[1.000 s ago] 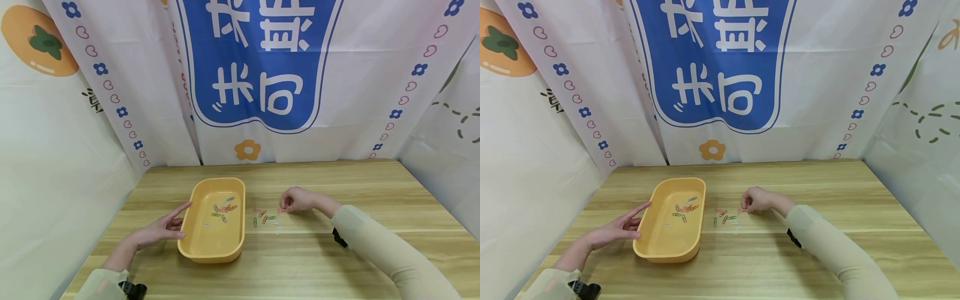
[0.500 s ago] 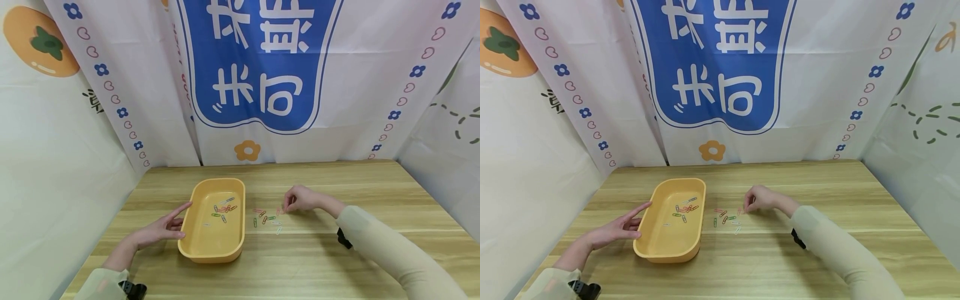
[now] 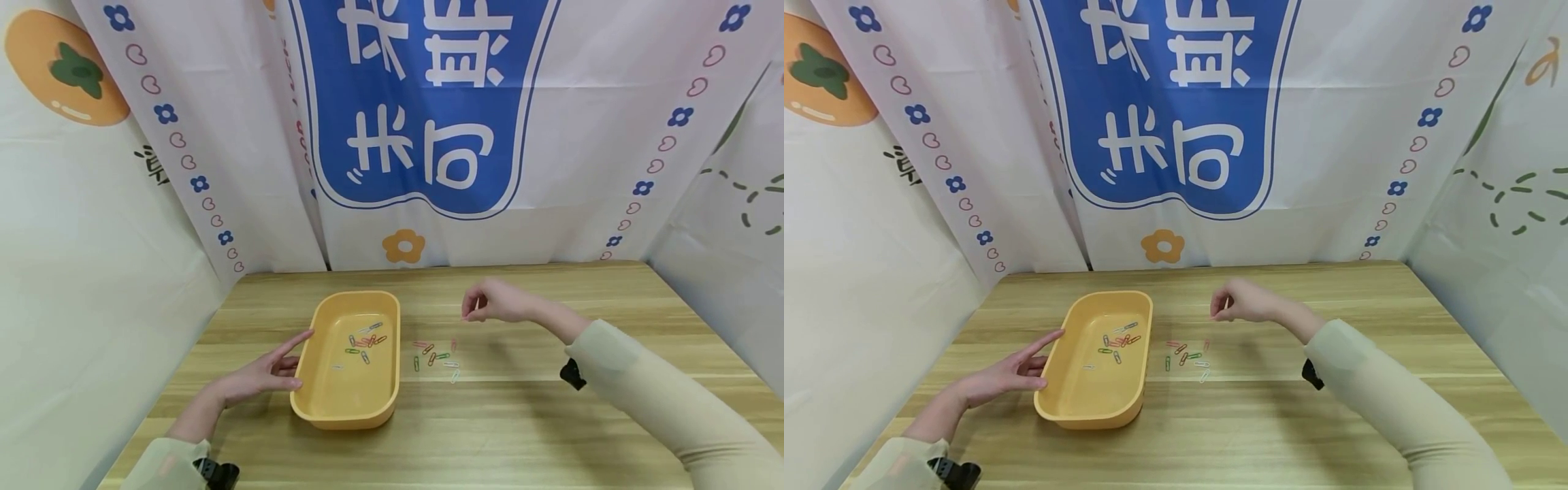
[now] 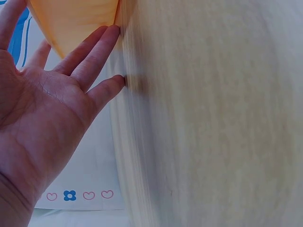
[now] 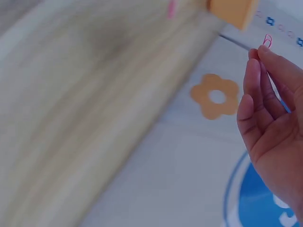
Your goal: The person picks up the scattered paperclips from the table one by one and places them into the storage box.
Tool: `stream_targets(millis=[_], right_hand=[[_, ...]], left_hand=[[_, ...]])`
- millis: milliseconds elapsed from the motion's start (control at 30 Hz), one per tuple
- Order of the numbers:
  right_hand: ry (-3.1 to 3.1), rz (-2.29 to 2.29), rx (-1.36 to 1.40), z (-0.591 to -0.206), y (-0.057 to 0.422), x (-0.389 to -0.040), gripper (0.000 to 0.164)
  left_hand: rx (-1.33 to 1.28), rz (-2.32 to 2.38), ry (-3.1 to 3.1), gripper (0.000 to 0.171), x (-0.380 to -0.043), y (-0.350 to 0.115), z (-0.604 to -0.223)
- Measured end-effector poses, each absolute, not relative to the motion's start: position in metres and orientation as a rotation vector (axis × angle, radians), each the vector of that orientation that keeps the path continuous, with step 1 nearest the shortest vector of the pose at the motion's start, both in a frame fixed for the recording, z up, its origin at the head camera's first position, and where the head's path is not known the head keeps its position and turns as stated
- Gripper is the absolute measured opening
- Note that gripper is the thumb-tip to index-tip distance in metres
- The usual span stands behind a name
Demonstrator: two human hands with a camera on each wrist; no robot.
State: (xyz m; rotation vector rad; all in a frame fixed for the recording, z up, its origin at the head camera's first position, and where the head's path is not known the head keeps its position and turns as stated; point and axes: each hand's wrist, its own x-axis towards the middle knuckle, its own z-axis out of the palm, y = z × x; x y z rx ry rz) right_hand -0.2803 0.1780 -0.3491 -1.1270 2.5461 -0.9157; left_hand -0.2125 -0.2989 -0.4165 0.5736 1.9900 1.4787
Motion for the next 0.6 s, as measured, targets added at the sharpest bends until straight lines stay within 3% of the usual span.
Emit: stream_targets(millis=[367, 600], right_hand=[[2.630, -0.838, -1.200, -0.296, 0.150, -0.276, 0.005], [2.612, -0.823, -1.225, -0.286, 0.119, -0.283, 0.005]], left_hand=[[0.567, 1.477, 1.999, 0.088, -0.215, -0.300, -0.420], [0.563, 1.480, 1.996, 0.087, -0.213, -0.299, -0.417]])
